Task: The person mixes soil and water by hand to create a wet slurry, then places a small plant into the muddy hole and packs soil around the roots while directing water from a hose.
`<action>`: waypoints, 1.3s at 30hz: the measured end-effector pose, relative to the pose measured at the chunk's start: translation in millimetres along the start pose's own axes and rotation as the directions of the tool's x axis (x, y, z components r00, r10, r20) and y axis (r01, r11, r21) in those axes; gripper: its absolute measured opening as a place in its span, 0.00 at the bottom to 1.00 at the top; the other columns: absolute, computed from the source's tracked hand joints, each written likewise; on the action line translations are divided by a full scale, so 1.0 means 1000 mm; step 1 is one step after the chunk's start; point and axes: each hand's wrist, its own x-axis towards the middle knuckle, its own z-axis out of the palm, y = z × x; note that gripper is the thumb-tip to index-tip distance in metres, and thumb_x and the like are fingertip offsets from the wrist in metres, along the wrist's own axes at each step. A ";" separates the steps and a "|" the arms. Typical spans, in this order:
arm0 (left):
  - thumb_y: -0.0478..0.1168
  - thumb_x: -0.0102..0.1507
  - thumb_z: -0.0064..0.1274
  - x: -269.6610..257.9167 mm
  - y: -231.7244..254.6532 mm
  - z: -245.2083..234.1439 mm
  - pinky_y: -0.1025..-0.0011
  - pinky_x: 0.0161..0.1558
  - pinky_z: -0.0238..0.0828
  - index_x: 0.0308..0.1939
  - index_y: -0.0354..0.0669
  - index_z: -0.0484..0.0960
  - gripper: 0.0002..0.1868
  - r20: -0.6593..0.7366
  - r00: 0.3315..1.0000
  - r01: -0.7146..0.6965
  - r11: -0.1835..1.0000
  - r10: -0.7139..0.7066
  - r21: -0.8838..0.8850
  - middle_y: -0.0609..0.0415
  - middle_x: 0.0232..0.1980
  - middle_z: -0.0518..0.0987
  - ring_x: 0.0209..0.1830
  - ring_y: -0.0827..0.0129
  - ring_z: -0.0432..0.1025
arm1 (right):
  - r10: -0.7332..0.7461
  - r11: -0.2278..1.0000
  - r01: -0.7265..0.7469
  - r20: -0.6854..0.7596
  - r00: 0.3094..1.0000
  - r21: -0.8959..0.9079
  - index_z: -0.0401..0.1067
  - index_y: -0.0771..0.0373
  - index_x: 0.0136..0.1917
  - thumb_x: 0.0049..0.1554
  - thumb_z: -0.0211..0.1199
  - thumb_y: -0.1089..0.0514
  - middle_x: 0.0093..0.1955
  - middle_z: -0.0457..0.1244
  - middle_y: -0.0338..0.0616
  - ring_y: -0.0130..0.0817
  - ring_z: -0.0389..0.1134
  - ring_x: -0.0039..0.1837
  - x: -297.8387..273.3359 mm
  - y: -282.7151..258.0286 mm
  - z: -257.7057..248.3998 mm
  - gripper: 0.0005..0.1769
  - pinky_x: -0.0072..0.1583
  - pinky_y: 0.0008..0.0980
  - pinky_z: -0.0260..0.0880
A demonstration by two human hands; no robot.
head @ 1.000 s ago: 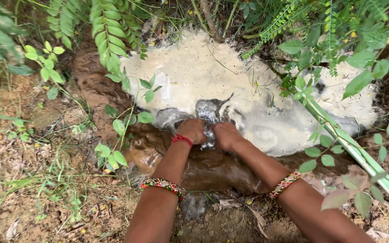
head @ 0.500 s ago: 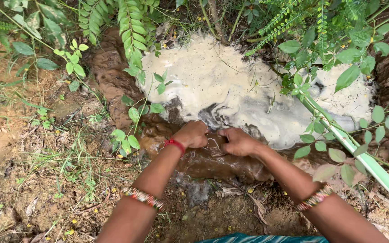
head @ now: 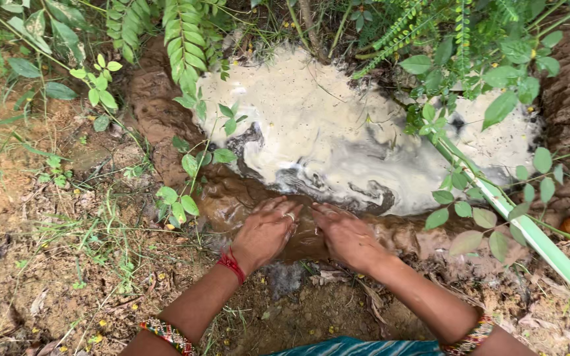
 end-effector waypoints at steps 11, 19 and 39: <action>0.52 0.73 0.40 0.063 0.018 -0.026 0.58 0.51 0.80 0.40 0.38 0.83 0.23 0.461 0.833 0.394 0.913 -0.306 -0.106 0.46 0.35 0.79 0.34 0.60 0.76 | -0.032 0.888 0.013 0.034 0.999 0.459 0.68 0.49 0.72 0.65 0.51 0.49 0.72 0.64 0.44 0.39 0.71 0.62 0.032 0.096 -0.028 0.23 0.68 0.42 0.68; 0.51 0.69 0.45 0.172 0.082 0.026 0.54 0.47 0.85 0.56 0.45 0.80 0.19 0.534 0.787 0.531 0.780 -0.308 -0.333 0.47 0.40 0.81 0.41 0.57 0.79 | 0.349 0.924 -0.336 -0.047 0.936 0.181 0.66 0.54 0.73 0.58 0.61 0.39 0.67 0.65 0.58 0.56 0.68 0.65 0.057 0.277 0.035 0.34 0.67 0.49 0.67; 0.47 0.62 0.55 0.272 0.138 0.181 0.53 0.68 0.64 0.68 0.34 0.68 0.33 0.621 0.757 0.555 0.702 -0.203 -0.447 0.35 0.70 0.71 0.70 0.44 0.66 | 0.244 0.969 -0.243 -0.334 0.911 0.045 0.70 0.69 0.65 0.50 0.63 0.48 0.59 0.66 0.65 0.57 0.68 0.61 0.041 0.335 0.045 0.34 0.63 0.50 0.68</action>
